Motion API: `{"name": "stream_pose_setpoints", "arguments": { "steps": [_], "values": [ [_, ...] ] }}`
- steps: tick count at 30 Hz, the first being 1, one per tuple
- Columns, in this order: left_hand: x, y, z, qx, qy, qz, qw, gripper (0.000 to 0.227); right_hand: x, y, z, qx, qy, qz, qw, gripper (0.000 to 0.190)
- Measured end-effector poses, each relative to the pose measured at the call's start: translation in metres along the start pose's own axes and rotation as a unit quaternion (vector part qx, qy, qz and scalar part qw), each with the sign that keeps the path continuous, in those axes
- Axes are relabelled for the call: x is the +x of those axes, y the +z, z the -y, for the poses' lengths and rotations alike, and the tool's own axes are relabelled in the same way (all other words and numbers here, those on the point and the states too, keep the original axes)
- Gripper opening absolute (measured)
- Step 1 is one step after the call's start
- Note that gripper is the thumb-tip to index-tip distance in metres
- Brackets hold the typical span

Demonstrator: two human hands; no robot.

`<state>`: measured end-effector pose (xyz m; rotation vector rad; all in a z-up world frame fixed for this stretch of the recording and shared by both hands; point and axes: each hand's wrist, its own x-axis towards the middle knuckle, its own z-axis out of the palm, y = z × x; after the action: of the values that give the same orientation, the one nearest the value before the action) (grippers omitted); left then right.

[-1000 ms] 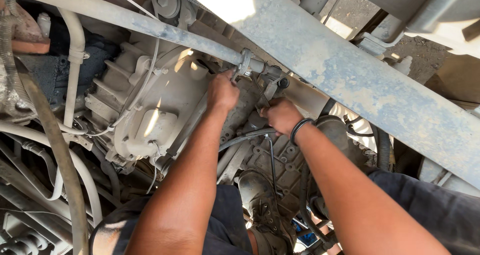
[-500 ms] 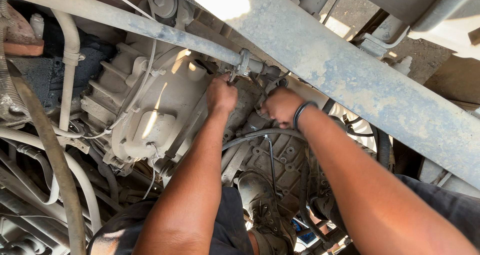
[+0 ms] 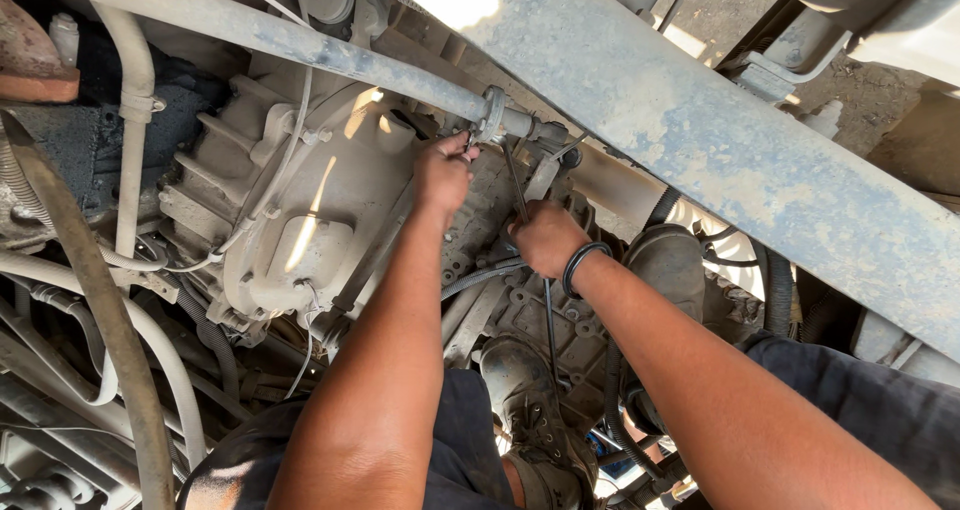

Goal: The person uses two wrenches to loosen and remove a bolt from a pipe fitting on the vehicle's undercarriage. They then insert a new bolt and tighten it by hand and with the wrenches.

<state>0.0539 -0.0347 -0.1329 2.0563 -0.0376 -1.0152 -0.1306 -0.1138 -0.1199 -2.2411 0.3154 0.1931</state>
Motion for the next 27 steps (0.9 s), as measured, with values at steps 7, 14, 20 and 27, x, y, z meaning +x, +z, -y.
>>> {"name": "stream_pose_setpoints", "arguments": {
  "steps": [7, 14, 20, 27],
  "values": [
    [-0.015, -0.025, -0.037, -0.032, -0.103, 0.029, 0.994, 0.030, 0.000, -0.041, 0.027, 0.290, 0.321, 0.127, 0.893, 0.033],
    [-0.010, -0.028, -0.019, -0.073, -0.068, 0.024, 0.995, 0.029, -0.001, -0.044, 0.030, 0.279, 0.266, 0.120, 0.915, 0.033],
    [-0.009, -0.031, -0.017, -0.121, -0.080, -0.006, 0.989, 0.020, -0.003, -0.052, 0.029, 0.327, 0.311, 0.113, 0.885, 0.031],
    [-0.004, -0.031, -0.019, -0.167, -0.030, -0.054, 0.984, 0.007, -0.003, -0.063, 0.035, 0.365, 0.340, 0.105, 0.860, 0.028]
  ]
}}
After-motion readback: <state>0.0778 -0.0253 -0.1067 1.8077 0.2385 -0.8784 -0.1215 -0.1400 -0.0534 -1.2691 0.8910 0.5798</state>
